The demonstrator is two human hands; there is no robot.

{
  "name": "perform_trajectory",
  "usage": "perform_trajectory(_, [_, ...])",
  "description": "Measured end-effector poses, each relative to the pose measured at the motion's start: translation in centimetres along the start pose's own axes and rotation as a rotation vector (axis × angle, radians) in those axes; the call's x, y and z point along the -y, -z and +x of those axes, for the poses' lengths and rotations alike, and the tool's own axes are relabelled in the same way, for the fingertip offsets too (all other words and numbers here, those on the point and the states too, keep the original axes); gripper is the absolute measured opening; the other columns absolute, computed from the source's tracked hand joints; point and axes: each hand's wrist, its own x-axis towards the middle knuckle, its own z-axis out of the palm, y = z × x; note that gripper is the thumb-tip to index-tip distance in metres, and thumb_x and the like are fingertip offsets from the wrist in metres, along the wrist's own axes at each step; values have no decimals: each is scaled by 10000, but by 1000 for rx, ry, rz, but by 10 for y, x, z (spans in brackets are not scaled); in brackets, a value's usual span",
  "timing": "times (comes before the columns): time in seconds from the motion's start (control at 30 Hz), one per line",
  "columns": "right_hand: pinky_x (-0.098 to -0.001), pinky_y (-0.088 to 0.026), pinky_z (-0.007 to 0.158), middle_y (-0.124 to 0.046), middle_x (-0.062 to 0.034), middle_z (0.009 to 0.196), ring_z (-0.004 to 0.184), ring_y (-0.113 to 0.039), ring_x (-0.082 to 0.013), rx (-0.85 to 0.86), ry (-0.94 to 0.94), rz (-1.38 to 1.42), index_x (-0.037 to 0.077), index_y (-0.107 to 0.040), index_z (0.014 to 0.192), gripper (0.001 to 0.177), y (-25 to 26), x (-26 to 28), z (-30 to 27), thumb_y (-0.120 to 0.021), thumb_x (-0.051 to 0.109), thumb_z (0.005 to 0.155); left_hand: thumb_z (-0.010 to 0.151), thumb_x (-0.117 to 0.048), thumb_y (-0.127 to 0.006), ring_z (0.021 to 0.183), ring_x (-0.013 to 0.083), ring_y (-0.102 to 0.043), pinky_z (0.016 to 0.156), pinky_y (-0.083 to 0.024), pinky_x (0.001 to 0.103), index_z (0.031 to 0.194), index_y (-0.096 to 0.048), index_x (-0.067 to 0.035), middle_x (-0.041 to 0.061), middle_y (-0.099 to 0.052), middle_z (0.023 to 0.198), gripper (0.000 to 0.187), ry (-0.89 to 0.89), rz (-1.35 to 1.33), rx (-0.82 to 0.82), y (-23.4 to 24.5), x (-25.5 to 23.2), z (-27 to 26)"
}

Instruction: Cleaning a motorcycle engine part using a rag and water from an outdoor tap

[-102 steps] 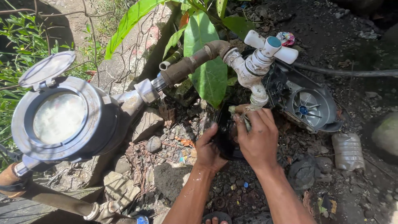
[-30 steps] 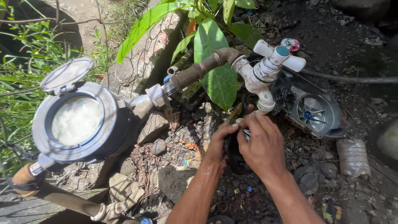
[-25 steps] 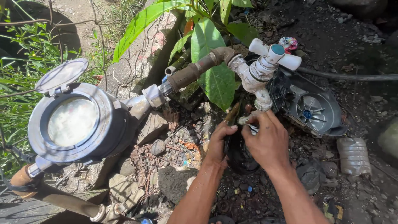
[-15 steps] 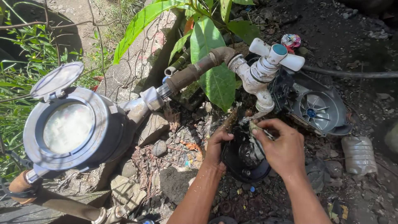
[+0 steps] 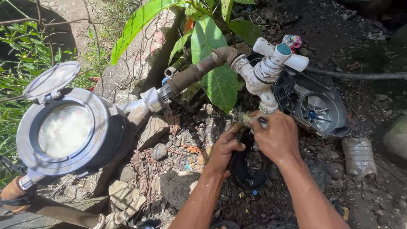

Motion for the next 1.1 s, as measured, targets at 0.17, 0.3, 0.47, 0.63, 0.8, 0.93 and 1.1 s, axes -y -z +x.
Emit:
perform_trajectory(0.17, [-629, -570, 750, -722, -219, 936, 910, -684, -535, -3, 62, 53, 142, -802, 1035, 186, 5, 13, 2, -647, 148, 933, 616, 100, -584, 1007, 316, -714, 834, -609, 373, 1400, -634, -8, 221, -718, 1177, 793, -31, -41, 10, -15, -15, -1])
perform_trajectory(0.3, [-617, -575, 712, -714, -205, 968, 878, -693, -505, 9, 74, -50, 157, -802, 1025, 190, 6, 3, 16, -667, 204, 900, 643, 62, -589, 1105, 249, -680, 904, -581, 339, 1437, -616, -50, 159, -685, 1300, 803, -65, 97, 66, -9, -23, 4])
perform_trajectory(0.47, [-630, -567, 788, -709, -210, 1001, 943, -675, -528, 91, 203, -5, 103, -790, 1017, 185, 37, 22, 21, -670, 189, 907, 671, 63, -589, 1098, 287, -684, 868, -593, 361, 1490, -567, -50, 210, -698, 1259, 827, -112, 25, 159, -17, -35, 24])
perform_trajectory(0.63, [-632, -549, 726, -676, -189, 865, 914, -651, -541, 211, 289, -55, 74, -781, 970, 152, 82, 48, 26, -666, 155, 911, 687, 54, -615, 1110, 248, -668, 887, -570, 350, 1486, -558, -48, 180, -676, 1326, 808, -137, 66, 193, -45, -42, 19])
perform_trajectory(0.8, [-562, -510, 651, -612, -140, 748, 758, -660, -414, 209, 316, -165, 42, -680, 714, 236, 84, 40, 21, -689, 242, 839, 644, 33, -560, 1193, 255, -571, 982, -506, 380, 1509, -535, -66, 162, -634, 1319, 871, -103, 267, 132, -72, -53, 11])
perform_trajectory(0.93, [-601, -540, 736, -678, -206, 827, 880, -667, -495, 178, 487, -47, 14, -697, 799, 201, 83, 74, 14, -685, 195, 886, 625, 35, -583, 1176, 267, -596, 948, -517, 380, 1471, -585, -71, 169, -680, 1277, 853, -136, 361, 97, -62, -72, 12])
perform_trajectory(1.1, [-661, -537, 864, -713, -219, 1119, 1088, -658, -506, 89, 375, 122, 169, -710, 1202, 297, 30, 52, 19, -691, 287, 930, 626, 27, -571, 1133, 300, -607, 947, -510, 417, 1409, -625, -10, 217, -685, 1289, 786, -151, 369, -61, -72, -103, 5])
